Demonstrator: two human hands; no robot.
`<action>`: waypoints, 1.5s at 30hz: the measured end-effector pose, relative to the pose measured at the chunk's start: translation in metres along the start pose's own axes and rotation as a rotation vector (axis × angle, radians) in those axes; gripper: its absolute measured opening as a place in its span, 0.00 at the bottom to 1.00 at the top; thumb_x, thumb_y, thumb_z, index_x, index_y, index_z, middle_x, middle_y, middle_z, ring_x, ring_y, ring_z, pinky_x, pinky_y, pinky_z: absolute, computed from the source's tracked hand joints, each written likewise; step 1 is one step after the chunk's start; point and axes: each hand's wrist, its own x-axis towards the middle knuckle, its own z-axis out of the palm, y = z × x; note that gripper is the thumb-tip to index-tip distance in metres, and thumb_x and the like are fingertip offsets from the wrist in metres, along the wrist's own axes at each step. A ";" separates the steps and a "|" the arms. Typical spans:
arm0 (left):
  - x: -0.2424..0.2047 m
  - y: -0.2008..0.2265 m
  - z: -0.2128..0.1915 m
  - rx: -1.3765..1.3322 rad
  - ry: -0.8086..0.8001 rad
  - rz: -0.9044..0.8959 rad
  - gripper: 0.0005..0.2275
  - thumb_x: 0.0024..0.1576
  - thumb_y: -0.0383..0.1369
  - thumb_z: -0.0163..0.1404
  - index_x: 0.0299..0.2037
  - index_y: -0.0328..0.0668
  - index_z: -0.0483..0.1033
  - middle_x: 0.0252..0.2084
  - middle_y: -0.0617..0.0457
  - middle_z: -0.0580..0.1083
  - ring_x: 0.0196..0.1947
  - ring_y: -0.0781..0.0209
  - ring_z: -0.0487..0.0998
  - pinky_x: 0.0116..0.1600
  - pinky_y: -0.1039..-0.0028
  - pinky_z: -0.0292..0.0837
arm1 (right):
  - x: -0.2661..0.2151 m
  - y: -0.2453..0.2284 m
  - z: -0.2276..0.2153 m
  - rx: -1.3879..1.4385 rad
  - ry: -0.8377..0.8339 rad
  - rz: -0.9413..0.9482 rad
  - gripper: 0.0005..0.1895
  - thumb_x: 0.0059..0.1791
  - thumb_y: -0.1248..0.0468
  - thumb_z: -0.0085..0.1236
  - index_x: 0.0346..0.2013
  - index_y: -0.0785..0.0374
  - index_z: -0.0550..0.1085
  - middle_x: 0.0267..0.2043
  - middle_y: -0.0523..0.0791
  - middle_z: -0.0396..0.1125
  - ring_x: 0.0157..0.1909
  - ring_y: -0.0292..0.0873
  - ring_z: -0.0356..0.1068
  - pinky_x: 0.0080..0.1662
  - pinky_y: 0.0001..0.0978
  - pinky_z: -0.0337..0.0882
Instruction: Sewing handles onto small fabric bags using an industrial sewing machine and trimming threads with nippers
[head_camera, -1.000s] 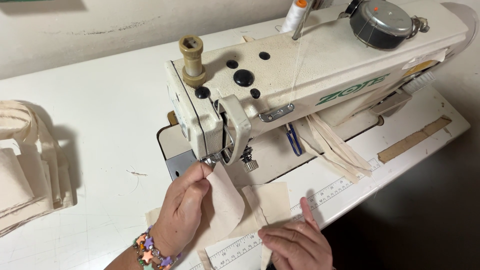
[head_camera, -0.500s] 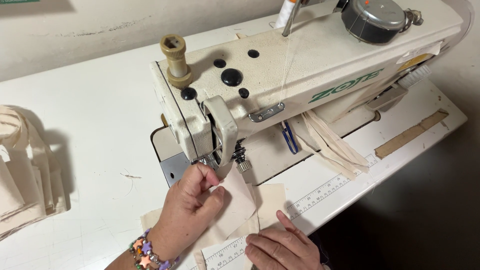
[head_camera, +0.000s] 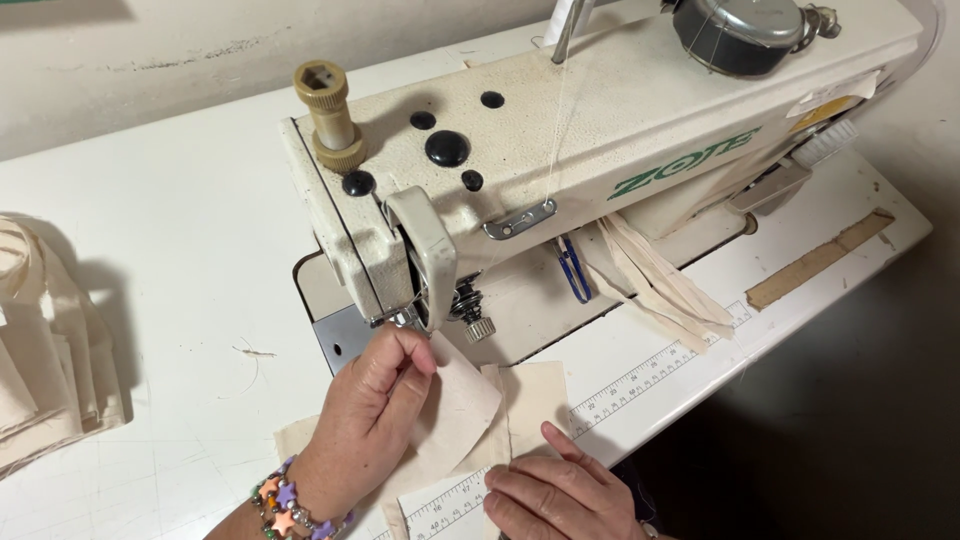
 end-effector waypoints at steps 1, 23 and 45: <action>0.000 0.001 0.000 0.000 0.000 0.000 0.06 0.64 0.30 0.41 0.35 0.50 0.70 0.30 0.63 0.70 0.27 0.70 0.66 0.37 0.77 0.63 | 0.000 0.001 0.001 0.000 0.000 0.000 0.03 0.53 0.62 0.57 0.35 0.48 0.77 0.38 0.35 0.78 0.40 0.30 0.77 0.57 0.38 0.76; 0.000 0.007 -0.008 -0.089 -0.152 0.247 0.08 0.66 0.29 0.39 0.33 0.48 0.65 0.34 0.60 0.63 0.34 0.64 0.63 0.42 0.76 0.61 | 0.078 0.057 0.002 0.579 -0.482 0.526 0.35 0.54 0.42 0.38 0.64 0.66 0.54 0.49 0.51 0.67 0.55 0.53 0.75 0.75 0.60 0.21; -0.008 0.009 0.020 0.683 -0.194 0.606 0.09 0.58 0.40 0.57 0.45 0.50 0.83 0.38 0.57 0.74 0.34 0.52 0.78 0.45 0.59 0.74 | 0.037 0.052 -0.010 -0.007 -0.336 0.479 0.02 0.45 0.62 0.60 0.29 0.50 0.75 0.28 0.33 0.73 0.34 0.39 0.68 0.70 0.56 0.42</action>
